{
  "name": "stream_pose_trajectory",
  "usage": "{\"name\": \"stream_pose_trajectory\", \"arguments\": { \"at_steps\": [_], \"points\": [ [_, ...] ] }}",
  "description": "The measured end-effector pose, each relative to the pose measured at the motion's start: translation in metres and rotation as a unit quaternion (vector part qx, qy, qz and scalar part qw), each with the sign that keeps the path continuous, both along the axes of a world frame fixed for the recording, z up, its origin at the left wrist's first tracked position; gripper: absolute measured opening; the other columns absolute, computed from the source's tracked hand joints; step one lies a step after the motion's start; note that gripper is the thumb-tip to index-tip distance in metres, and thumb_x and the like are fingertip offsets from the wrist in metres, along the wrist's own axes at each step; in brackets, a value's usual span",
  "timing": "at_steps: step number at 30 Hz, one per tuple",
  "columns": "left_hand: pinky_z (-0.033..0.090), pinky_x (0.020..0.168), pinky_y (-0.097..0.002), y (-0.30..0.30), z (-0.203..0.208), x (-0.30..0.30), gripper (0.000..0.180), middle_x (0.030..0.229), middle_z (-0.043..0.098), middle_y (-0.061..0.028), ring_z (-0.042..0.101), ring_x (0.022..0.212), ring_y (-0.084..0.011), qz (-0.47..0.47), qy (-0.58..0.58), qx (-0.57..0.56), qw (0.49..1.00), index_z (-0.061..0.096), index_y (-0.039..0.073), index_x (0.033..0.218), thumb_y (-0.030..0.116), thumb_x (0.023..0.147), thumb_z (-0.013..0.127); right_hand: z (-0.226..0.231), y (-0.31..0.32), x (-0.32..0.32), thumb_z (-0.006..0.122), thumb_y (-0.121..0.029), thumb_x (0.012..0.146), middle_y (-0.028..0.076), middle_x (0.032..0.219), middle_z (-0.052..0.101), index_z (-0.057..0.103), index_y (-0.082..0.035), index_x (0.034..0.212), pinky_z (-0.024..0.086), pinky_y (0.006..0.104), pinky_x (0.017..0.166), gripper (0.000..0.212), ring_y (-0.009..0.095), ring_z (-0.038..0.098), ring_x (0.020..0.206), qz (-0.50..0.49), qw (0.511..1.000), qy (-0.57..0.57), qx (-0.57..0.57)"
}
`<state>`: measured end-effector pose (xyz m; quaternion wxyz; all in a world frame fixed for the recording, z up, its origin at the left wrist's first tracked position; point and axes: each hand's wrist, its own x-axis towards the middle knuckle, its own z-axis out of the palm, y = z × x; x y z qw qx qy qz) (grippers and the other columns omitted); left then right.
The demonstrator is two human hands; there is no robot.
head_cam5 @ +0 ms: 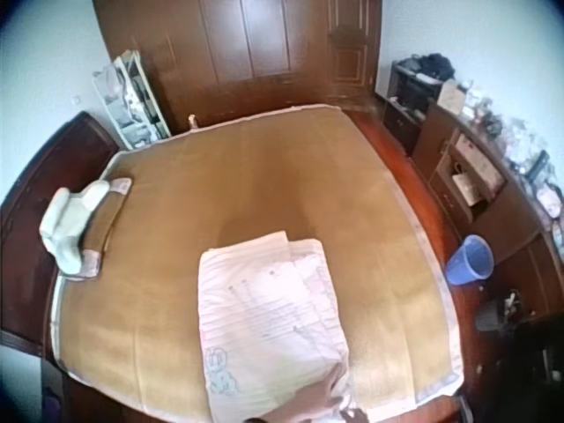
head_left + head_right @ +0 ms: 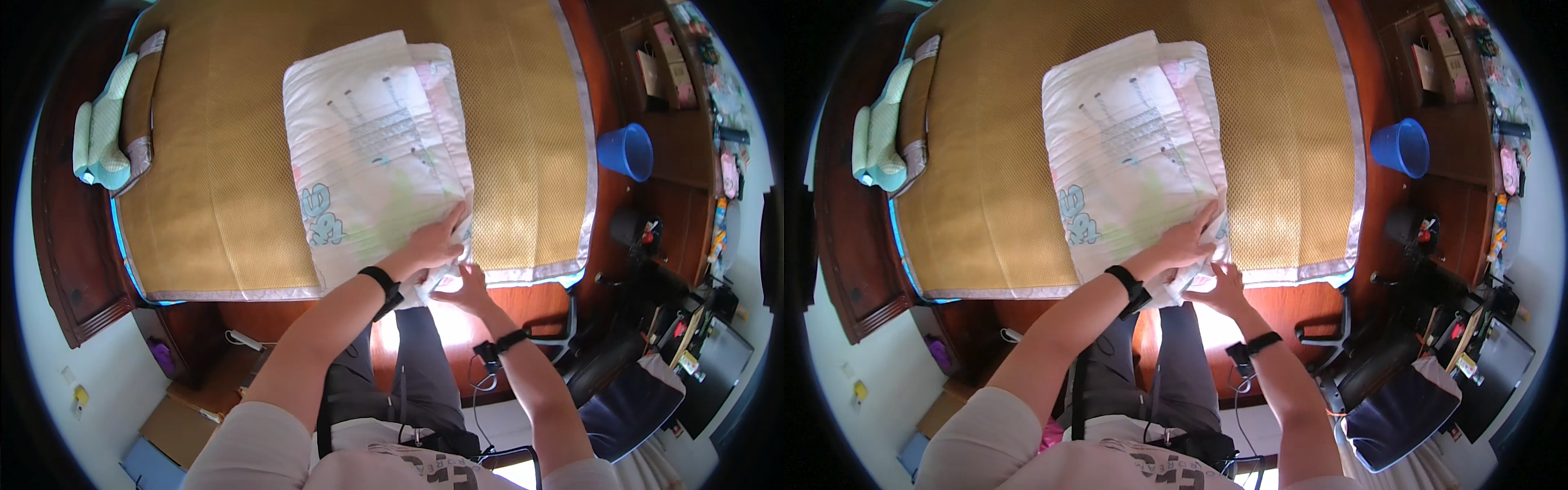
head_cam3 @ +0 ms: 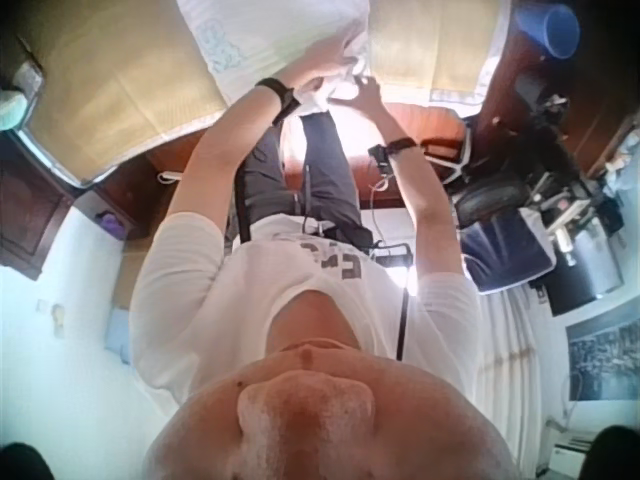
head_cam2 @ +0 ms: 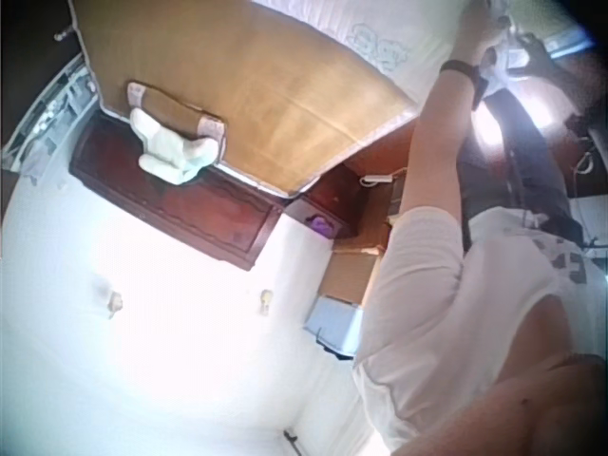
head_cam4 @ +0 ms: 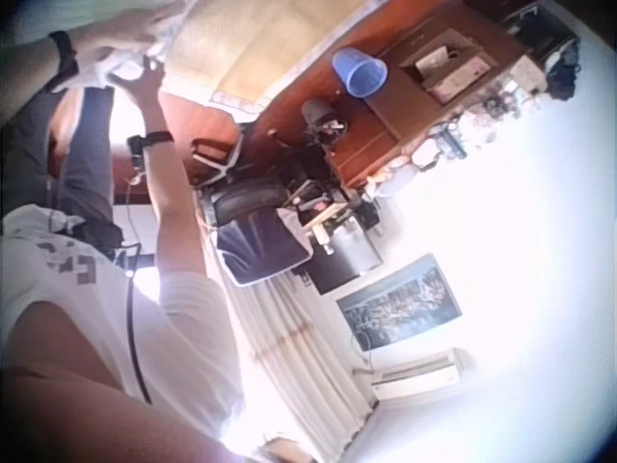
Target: The person folds a patterned blanket and a pink duvet on a bed, then uses a purple cloth to wipe the top of a wooden nightstand.
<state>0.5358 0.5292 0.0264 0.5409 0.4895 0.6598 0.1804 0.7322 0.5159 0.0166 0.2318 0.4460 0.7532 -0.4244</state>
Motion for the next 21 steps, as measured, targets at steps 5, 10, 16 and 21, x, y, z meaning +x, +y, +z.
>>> {"name": "stream_pose_trajectory", "arguments": {
  "at_steps": [5,10,16,21],
  "points": [
    [0.048,0.078,-0.0290,-0.037,-0.004,-0.007,0.073,0.094,0.062,-0.0091,0.060,0.083,-0.0176,0.074,-0.215,-0.020,0.974,0.013,0.004,0.148,0.025,0.094,0.057,-0.013,-0.024,-0.030,0.076,-0.037,0.068,0.024,0.089,0.064,0.058,0.002,0.107,0.052,0.0453,0.071,0.057,0.037,0.064,0.081,-0.151,0.978,0.134,-0.051],
    [0.048,0.078,-0.0307,-0.039,0.015,0.007,0.067,0.094,0.062,-0.0082,0.060,0.085,-0.0184,0.007,-0.217,-0.011,0.976,0.025,0.004,0.145,0.028,0.093,0.059,-0.067,-0.071,0.041,0.060,-0.022,0.084,0.018,0.106,0.062,0.055,-0.006,0.120,0.055,0.0392,0.070,0.040,0.027,0.066,0.083,-0.238,0.944,0.107,-0.205],
    [0.048,0.077,-0.0387,-0.035,0.014,-0.001,0.032,0.098,0.060,-0.0132,0.060,0.087,-0.0291,0.196,-0.007,0.177,0.964,0.057,0.007,0.114,0.015,0.084,0.063,-0.076,-0.038,0.098,0.069,-0.009,0.080,0.014,0.099,0.067,0.056,0.005,0.115,0.057,0.0276,0.060,0.039,0.020,0.068,0.085,-0.263,0.905,-0.013,-0.334],
    [0.033,0.099,-0.0466,-0.050,-0.004,-0.084,0.049,0.119,0.049,-0.0182,0.043,0.115,-0.0367,0.326,0.349,0.206,0.854,0.048,0.004,0.118,0.013,0.074,0.067,-0.099,0.058,0.084,0.052,-0.026,0.089,0.009,0.073,0.066,0.063,-0.006,0.084,0.050,0.0337,0.065,0.023,0.018,0.064,0.067,-0.183,0.971,0.044,0.150]
  ]
}}
